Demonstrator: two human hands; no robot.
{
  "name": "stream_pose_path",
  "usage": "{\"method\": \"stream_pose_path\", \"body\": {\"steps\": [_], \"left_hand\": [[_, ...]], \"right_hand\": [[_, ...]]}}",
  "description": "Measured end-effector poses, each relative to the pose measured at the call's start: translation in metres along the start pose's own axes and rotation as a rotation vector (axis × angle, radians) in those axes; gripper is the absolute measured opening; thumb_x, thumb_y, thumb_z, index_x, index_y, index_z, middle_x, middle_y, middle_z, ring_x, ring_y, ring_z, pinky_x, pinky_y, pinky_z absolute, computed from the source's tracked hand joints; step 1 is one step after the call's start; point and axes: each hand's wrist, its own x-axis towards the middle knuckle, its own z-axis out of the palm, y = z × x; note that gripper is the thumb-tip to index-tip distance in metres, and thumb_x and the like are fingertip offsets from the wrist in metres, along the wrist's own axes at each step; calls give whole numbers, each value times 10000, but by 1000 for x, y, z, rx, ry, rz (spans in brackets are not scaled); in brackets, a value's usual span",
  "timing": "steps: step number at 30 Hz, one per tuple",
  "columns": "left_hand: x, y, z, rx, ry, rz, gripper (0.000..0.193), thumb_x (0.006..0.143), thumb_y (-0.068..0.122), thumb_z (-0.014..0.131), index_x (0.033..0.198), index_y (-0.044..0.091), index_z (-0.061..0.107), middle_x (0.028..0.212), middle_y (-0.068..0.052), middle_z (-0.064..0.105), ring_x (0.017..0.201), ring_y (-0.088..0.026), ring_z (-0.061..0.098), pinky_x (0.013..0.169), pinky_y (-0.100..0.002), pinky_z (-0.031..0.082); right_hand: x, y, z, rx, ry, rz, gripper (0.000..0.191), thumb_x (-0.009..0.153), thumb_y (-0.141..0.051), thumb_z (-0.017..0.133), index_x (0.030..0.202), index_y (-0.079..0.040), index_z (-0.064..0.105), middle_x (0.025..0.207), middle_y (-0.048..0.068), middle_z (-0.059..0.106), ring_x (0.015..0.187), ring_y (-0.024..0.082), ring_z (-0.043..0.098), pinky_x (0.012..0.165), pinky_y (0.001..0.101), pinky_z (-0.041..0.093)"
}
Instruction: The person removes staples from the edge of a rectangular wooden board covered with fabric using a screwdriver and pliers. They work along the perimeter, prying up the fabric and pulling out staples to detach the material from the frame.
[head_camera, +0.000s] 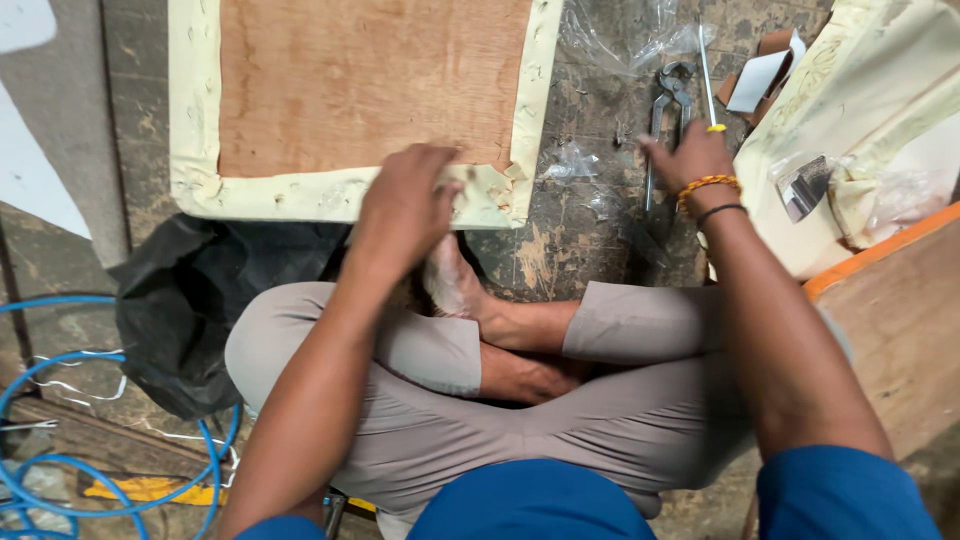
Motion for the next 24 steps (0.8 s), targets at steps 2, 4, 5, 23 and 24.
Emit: {"method": "stream_pose_path", "body": {"steps": [2, 4, 5, 23, 24], "left_hand": [[5, 2, 19, 53, -53, 74, 378, 893, 130, 686, 1259, 32, 686, 1272, -163, 671, 1168, -381, 603, 968, -477, 490], [10, 5, 34, 132, -95, 111, 414, 862, 124, 692, 1264, 24, 682, 1265, -171, 665, 1167, -396, 561, 897, -522, 454], [12, 7, 40, 171, -73, 141, 426, 836, 102, 678, 1256, 32, 693, 1217, -158, 677, 1145, -383, 563, 880, -530, 439], [-1, 5, 45, 354, -200, 162, 174, 759, 37, 644, 851, 111, 773, 965, -43, 704, 998, -285, 601, 889, -529, 369], [1, 3, 45, 333, -165, 157, 165, 757, 59, 663, 873, 109, 770, 968, -47, 699, 995, -288, 597, 878, -523, 369]], "right_hand": [[-10, -16, 5, -39, -58, 32, 817, 894, -558, 851, 1262, 75, 489, 1235, 388, 504, 1042, 569, 570, 890, 581, 490], [-15, -25, 5, -72, -2, 25, 733, 899, -483, 829, 1285, 39, 490, 1276, 358, 529, 1087, 544, 598, 923, 565, 512], [-16, -27, 5, -88, 26, 21, 694, 902, -446, 818, 1297, 21, 490, 1296, 343, 542, 1110, 532, 613, 939, 557, 523], [-8, -33, -11, -154, -69, 120, 674, 831, -265, 707, 1384, 1, 429, 1175, 364, 583, 1031, 553, 614, 893, 578, 504], [-5, -33, -13, -123, -60, 121, 585, 886, -275, 688, 1348, 15, 476, 1130, 352, 611, 1012, 537, 631, 888, 575, 511]]}}
